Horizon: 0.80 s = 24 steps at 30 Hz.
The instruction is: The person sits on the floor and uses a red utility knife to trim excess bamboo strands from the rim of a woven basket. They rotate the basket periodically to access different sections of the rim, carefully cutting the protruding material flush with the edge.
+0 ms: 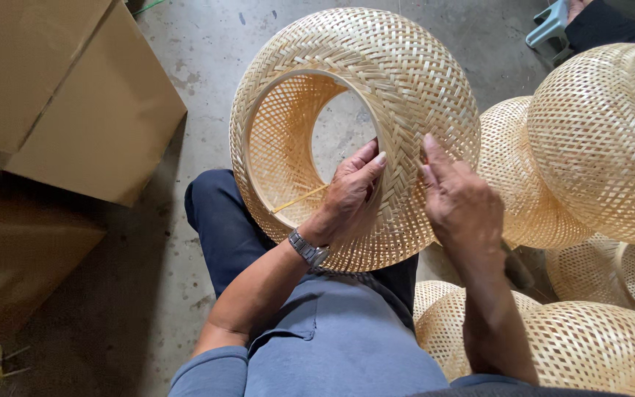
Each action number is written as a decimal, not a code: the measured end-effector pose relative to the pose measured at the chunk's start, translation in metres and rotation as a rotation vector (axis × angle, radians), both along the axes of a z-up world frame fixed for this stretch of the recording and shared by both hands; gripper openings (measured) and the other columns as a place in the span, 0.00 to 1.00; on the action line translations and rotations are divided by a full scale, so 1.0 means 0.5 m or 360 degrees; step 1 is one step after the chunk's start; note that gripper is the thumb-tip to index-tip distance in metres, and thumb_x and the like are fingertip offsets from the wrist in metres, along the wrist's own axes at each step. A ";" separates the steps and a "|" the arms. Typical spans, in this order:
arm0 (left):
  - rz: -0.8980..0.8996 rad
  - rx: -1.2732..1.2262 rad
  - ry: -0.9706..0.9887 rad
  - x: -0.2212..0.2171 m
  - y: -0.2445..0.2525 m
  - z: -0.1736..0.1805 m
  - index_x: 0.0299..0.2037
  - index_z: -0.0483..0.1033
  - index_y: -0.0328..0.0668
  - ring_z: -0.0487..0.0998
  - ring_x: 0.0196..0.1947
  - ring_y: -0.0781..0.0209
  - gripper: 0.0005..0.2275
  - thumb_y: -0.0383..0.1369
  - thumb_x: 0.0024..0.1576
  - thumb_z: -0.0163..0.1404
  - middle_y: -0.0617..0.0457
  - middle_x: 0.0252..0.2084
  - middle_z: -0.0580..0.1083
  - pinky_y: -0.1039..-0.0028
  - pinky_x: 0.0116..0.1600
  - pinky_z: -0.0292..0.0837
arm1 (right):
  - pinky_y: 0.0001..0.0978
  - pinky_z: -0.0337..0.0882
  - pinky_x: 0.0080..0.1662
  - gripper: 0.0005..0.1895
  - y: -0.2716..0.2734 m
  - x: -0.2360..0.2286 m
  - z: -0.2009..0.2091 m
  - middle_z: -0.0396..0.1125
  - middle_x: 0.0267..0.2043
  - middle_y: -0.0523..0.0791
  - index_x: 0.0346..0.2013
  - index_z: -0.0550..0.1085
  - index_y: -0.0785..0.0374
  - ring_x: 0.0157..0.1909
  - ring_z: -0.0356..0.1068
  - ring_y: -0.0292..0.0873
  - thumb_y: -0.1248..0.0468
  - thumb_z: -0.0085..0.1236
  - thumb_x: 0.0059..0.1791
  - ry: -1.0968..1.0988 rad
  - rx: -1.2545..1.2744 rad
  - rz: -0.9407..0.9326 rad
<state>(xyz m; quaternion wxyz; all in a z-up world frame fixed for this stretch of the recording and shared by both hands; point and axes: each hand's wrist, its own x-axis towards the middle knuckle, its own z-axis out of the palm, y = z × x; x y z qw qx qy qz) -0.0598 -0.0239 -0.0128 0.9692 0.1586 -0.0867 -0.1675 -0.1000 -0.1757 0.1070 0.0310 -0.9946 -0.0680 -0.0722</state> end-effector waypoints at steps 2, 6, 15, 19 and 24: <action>-0.0006 0.0031 0.0003 0.002 0.006 0.002 0.71 0.59 0.25 0.75 0.56 0.58 0.20 0.27 0.71 0.42 0.41 0.61 0.71 0.69 0.61 0.73 | 0.34 0.67 0.25 0.23 0.014 -0.006 -0.016 0.65 0.27 0.42 0.67 0.71 0.44 0.23 0.63 0.39 0.52 0.52 0.57 -0.0204 -0.0144 0.0052; -0.0005 -0.0018 0.0025 -0.002 0.017 0.013 0.68 0.61 0.24 0.75 0.58 0.57 0.18 0.27 0.70 0.42 0.40 0.62 0.71 0.67 0.64 0.72 | 0.33 0.67 0.23 0.23 0.027 -0.011 -0.032 0.63 0.26 0.43 0.65 0.73 0.51 0.22 0.63 0.40 0.53 0.57 0.55 -0.0277 -0.0167 0.0104; 0.0117 -0.0087 -0.0054 -0.017 0.008 0.046 0.66 0.63 0.21 0.71 0.63 0.55 0.16 0.25 0.70 0.43 0.40 0.63 0.71 0.63 0.71 0.66 | 0.38 0.68 0.29 0.22 0.013 -0.027 -0.020 0.62 0.28 0.45 0.66 0.73 0.49 0.29 0.64 0.41 0.58 0.58 0.56 -0.0465 -0.0124 0.0321; 0.0119 -0.0027 0.0009 -0.019 0.011 0.050 0.65 0.63 0.21 0.72 0.63 0.55 0.16 0.24 0.69 0.43 0.39 0.62 0.71 0.63 0.70 0.67 | 0.36 0.65 0.21 0.22 -0.003 -0.003 -0.008 0.64 0.25 0.43 0.67 0.72 0.49 0.19 0.60 0.41 0.55 0.54 0.57 -0.0159 0.0081 0.0207; 0.0076 -0.0144 -0.0024 -0.032 0.010 0.060 0.65 0.63 0.21 0.73 0.61 0.52 0.16 0.25 0.70 0.44 0.38 0.62 0.71 0.60 0.68 0.69 | 0.38 0.69 0.28 0.20 -0.031 0.017 0.030 0.70 0.31 0.44 0.66 0.71 0.46 0.23 0.65 0.41 0.51 0.51 0.59 -0.0111 0.0165 0.0305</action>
